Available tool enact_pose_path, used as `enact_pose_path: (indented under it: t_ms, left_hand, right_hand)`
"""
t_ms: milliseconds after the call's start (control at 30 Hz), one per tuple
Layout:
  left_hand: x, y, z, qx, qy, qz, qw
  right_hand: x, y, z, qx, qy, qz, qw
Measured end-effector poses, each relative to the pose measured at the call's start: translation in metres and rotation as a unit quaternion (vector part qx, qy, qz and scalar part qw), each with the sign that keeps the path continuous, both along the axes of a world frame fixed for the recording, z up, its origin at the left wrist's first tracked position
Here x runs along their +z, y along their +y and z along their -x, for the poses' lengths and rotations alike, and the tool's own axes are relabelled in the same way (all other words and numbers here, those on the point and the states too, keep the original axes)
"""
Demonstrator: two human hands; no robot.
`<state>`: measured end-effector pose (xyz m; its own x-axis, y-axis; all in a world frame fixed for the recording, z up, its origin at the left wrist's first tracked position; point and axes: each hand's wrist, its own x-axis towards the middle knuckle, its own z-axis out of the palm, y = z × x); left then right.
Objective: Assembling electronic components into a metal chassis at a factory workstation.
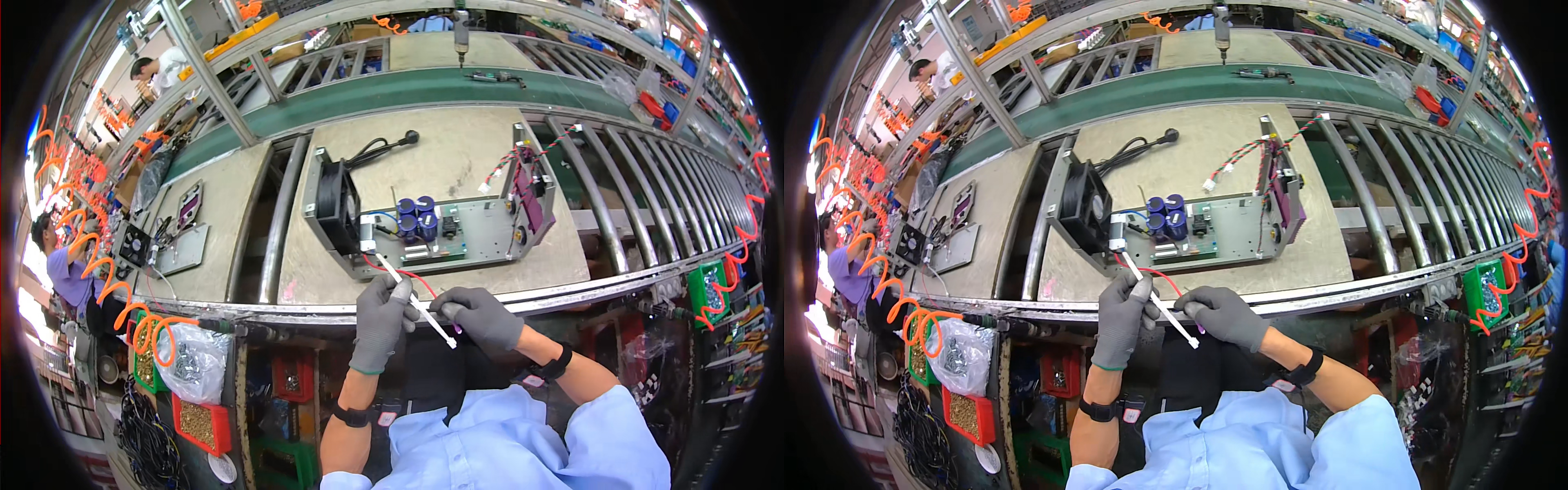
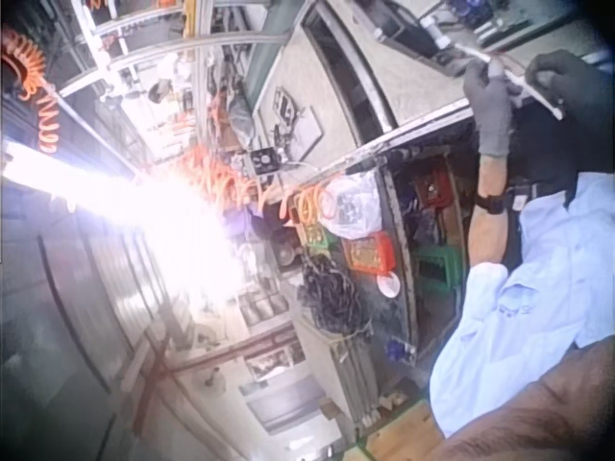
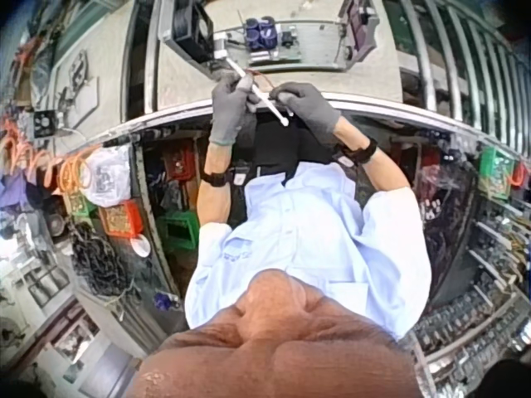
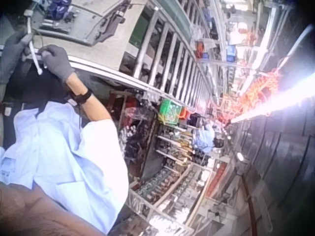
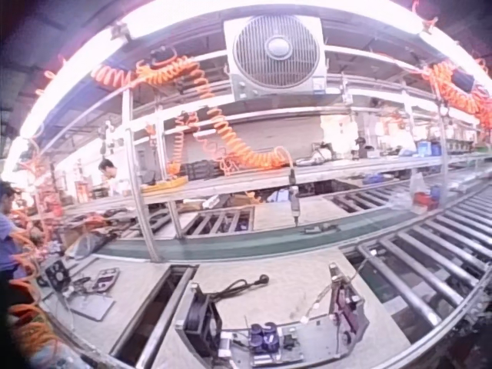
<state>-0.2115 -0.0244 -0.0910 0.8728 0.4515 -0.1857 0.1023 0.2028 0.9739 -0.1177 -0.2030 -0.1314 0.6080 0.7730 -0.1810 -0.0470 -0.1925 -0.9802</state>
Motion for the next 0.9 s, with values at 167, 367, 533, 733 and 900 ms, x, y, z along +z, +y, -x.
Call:
enact_pose_path:
  t_ms: [167,367,533,733,900]
  left_hand:
    - [-0.003,-0.007,-0.024,0.008,-0.011,-0.012,1.0]
    - [-0.012,-0.007,-0.045,0.009,-0.05,-0.004,0.999]
    - [-0.046,0.005,-0.054,0.048,-0.081,-0.242,0.966]
    - [-0.091,0.011,-0.051,0.029,-0.069,-0.383,0.921]
    - [-0.101,0.009,-0.047,0.054,-0.083,-0.388,0.916]
  right_hand:
    - [0.023,-0.027,-0.004,0.056,0.029,0.021,0.998]
    - [0.042,-0.022,-0.009,0.075,0.001,0.065,0.995]
    - [0.055,-0.016,-0.037,0.076,0.077,0.045,0.993]
    - [0.034,0.026,-0.087,-0.054,-0.231,0.06,0.97]
    - [0.011,0.049,-0.096,-0.051,-0.338,0.085,0.936]
